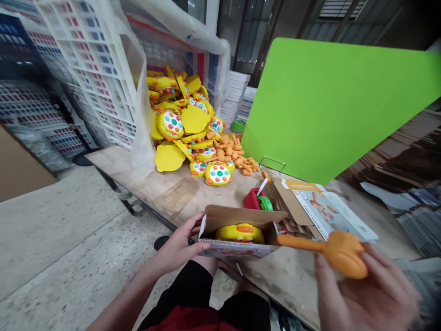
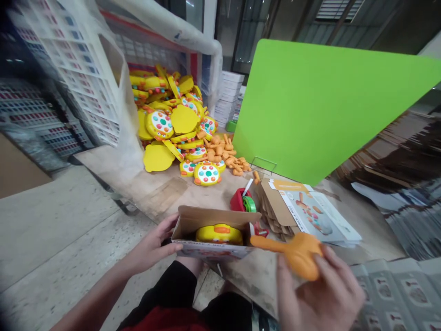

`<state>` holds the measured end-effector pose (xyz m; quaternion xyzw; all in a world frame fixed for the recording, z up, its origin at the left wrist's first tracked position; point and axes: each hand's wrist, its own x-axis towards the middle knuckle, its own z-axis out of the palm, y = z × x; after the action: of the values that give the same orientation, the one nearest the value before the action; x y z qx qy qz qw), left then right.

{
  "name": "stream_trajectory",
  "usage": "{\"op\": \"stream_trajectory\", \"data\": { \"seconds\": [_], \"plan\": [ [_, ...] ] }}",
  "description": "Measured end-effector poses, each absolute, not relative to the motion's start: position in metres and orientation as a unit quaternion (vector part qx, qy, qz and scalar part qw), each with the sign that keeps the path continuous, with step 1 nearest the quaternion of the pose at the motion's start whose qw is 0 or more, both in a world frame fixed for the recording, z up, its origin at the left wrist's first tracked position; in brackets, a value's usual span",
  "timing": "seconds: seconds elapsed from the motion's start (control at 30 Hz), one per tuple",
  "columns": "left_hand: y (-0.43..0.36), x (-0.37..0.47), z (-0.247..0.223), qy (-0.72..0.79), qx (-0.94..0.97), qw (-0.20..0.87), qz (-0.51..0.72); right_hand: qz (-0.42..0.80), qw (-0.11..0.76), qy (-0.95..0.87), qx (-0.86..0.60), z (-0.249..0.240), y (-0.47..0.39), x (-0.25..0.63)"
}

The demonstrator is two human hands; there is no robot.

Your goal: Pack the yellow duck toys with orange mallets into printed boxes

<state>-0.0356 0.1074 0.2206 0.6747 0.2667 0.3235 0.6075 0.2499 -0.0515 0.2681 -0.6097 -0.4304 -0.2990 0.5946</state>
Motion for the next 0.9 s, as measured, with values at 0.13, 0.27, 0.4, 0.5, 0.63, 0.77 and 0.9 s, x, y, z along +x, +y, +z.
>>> {"op": "stream_trajectory", "data": {
  "seconds": [0.13,0.27,0.4,0.5,0.63,0.77,0.9],
  "plan": [
    [0.107,-0.035,0.221,0.265,0.671,0.607,0.332,-0.37,0.594,-0.484,-0.526,0.297,-0.028,0.198],
    [0.106,-0.034,0.221,0.251,0.672,0.609,0.338,-0.27,0.557,-0.541,-0.569,0.289,-0.005,0.161],
    [0.106,-0.034,0.221,0.244,0.662,0.619,0.344,-0.248,0.427,-0.628,-0.601,0.27,0.007,0.142],
    [0.107,-0.037,0.219,0.234,0.663,0.624,0.342,-0.233,0.399,-0.648,-0.605,0.267,-0.003,0.149],
    [0.105,-0.037,0.218,0.225,0.638,0.641,0.361,-0.18,0.513,-0.513,-0.665,0.268,-0.026,0.187],
    [0.099,-0.022,0.223,0.282,0.575,0.659,0.394,0.072,0.672,-0.312,-0.667,0.243,-0.025,0.231],
    [0.099,-0.009,0.229,0.292,0.576,0.653,0.396,0.357,0.675,-0.263,-0.59,0.212,-0.011,0.248]
  ]
}}
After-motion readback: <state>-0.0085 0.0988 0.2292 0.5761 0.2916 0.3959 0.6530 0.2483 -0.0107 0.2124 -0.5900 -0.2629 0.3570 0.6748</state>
